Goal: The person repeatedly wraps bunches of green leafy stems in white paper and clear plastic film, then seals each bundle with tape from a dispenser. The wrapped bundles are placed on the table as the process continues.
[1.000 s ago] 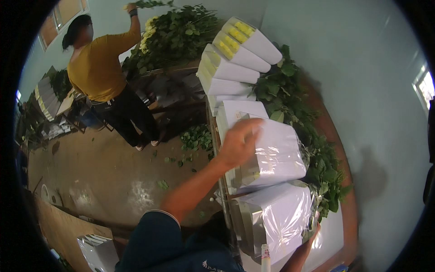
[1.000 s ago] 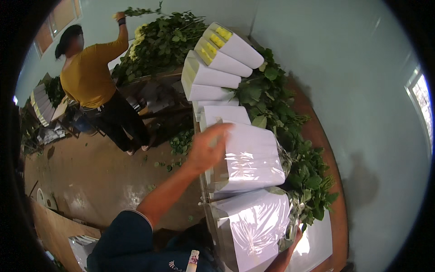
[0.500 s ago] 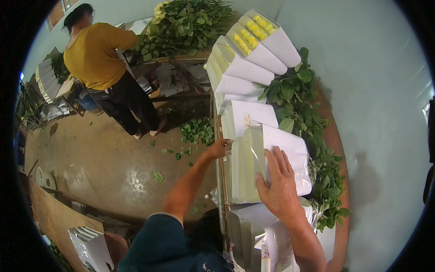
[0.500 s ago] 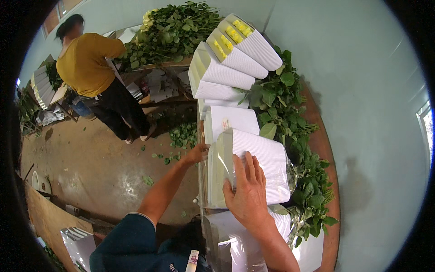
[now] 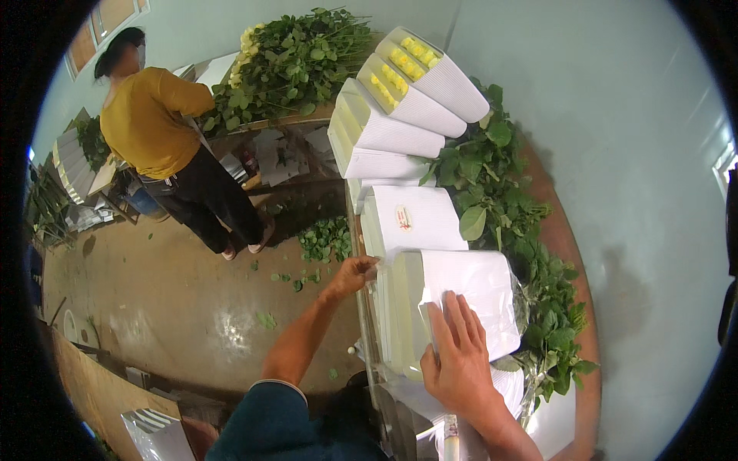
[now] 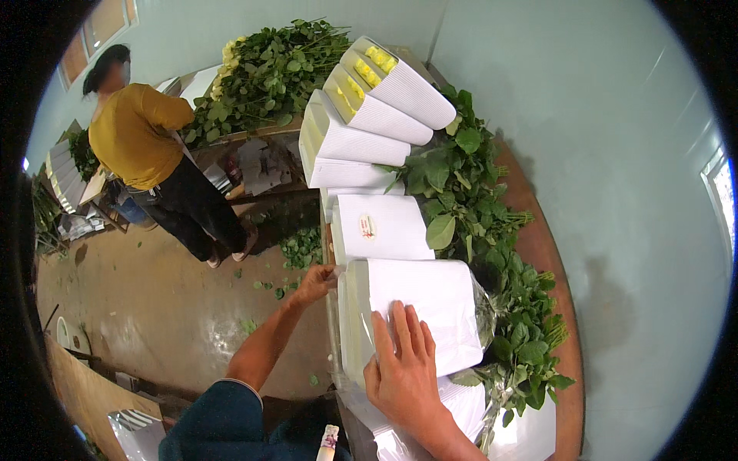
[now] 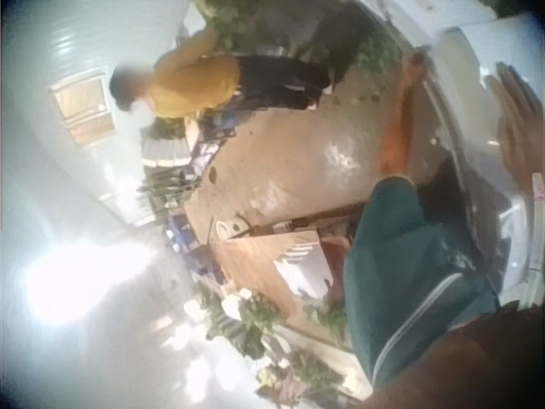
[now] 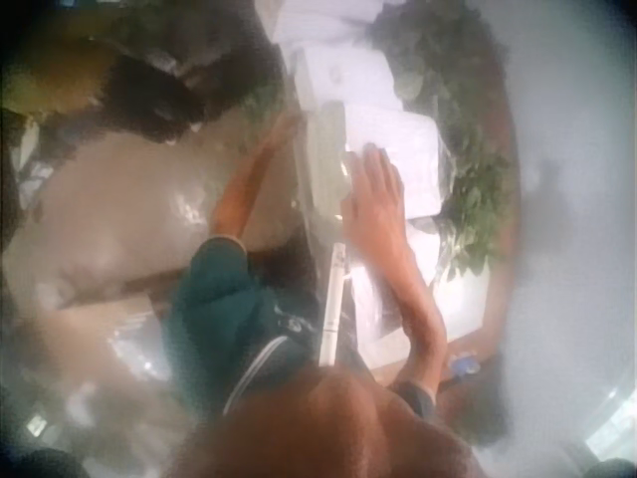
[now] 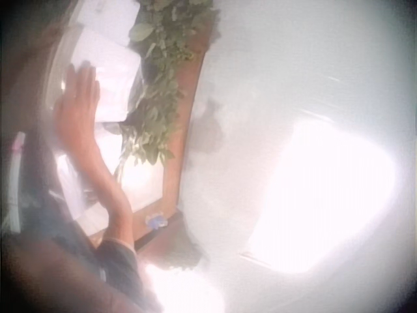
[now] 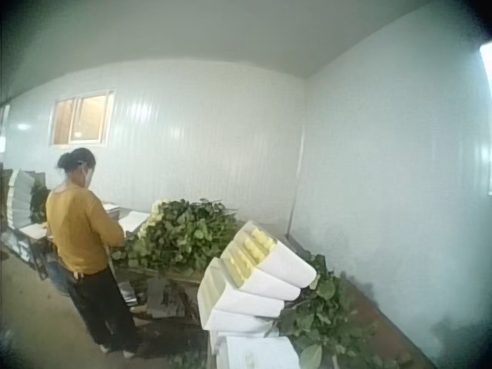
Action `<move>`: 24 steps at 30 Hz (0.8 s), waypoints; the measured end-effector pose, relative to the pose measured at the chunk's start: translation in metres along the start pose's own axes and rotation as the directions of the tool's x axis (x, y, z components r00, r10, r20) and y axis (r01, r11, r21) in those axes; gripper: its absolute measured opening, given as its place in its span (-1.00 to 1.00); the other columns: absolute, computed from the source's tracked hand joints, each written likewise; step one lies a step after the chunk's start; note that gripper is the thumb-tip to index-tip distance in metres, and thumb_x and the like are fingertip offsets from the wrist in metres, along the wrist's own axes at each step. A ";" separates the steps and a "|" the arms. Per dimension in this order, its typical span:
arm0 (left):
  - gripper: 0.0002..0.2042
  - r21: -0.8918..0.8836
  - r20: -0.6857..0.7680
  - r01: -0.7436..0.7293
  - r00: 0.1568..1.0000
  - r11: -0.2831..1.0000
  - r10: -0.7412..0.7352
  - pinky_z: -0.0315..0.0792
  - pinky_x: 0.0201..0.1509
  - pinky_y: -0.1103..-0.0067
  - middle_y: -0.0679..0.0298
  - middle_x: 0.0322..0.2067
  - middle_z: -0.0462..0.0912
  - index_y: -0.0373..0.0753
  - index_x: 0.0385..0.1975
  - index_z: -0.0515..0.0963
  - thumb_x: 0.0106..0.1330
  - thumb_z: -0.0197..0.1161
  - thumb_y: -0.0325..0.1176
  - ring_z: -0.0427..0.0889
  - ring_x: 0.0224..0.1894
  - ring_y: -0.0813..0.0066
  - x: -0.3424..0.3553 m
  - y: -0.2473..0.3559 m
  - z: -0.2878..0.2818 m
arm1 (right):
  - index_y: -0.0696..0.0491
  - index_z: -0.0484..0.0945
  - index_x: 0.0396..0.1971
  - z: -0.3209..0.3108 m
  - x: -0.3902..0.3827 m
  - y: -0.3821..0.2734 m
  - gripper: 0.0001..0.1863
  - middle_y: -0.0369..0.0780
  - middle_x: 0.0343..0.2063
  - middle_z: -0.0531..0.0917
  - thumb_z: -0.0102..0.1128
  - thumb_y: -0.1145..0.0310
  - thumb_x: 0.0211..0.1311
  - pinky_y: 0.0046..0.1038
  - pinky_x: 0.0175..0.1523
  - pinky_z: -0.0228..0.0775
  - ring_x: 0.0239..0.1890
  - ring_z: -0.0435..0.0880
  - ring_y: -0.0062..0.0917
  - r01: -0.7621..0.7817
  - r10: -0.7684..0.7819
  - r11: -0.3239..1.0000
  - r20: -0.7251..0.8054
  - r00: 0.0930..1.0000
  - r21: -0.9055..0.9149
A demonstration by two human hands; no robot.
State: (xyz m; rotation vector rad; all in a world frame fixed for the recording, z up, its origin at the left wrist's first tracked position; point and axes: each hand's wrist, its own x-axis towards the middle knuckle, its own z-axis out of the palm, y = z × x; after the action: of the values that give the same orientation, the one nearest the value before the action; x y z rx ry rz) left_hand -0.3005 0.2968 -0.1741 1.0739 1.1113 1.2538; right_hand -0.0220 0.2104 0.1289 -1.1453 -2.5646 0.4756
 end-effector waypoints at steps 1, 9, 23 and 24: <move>-0.69 0.031 -0.020 -0.008 1.000 0.999 0.009 0.58 0.02 0.56 0.29 -0.11 0.77 -0.33 0.04 0.66 0.34 0.20 -0.73 0.70 -0.10 0.59 0.003 0.012 0.001 | 0.20 0.35 0.37 -0.001 -0.003 0.000 -0.31 0.20 0.40 0.26 0.15 0.47 0.16 0.11 0.51 -0.01 0.49 0.18 0.14 0.002 -0.002 1.000 0.004 1.000 0.007; -0.65 -0.112 -0.106 0.012 0.994 0.994 -0.024 0.66 -0.10 0.57 0.14 -0.18 0.75 -0.50 0.04 0.60 0.27 0.40 -0.53 0.73 -0.20 0.49 0.056 0.158 0.044 | 0.18 0.36 0.38 0.000 -0.013 0.004 -0.30 0.18 0.42 0.24 0.18 0.42 0.17 0.06 0.54 -0.04 0.51 0.16 0.08 0.008 -0.009 1.000 0.031 0.999 0.029; -0.76 0.254 0.084 -0.463 0.885 0.849 0.458 0.57 -0.26 0.50 0.09 -0.45 0.77 -0.38 -0.23 0.72 0.09 0.33 -0.49 0.74 -0.40 0.43 0.080 0.322 0.224 | 0.28 0.33 0.34 -0.036 0.028 0.142 -0.11 0.09 0.28 0.48 0.02 -0.31 0.45 -0.07 0.39 0.37 0.35 0.47 -0.07 0.064 0.736 -0.280 0.171 0.655 0.958; -0.78 0.251 0.114 -0.488 0.873 0.836 0.475 0.57 -0.26 0.41 0.03 -0.47 0.74 -0.35 -0.25 0.72 0.10 0.30 -0.47 0.75 -0.40 0.24 0.073 0.313 0.242 | 0.27 0.35 0.33 -0.036 0.037 0.170 -0.09 0.05 0.24 0.52 -0.01 -0.35 0.44 -0.07 0.38 0.38 0.32 0.50 -0.12 0.088 0.721 -0.333 0.193 0.666 0.939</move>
State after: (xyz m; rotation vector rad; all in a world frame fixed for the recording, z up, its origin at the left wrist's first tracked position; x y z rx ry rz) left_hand -0.1088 0.3806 0.1698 1.6635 1.0280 1.4804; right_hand 0.0803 0.3514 0.0962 -0.9719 -0.3981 1.6395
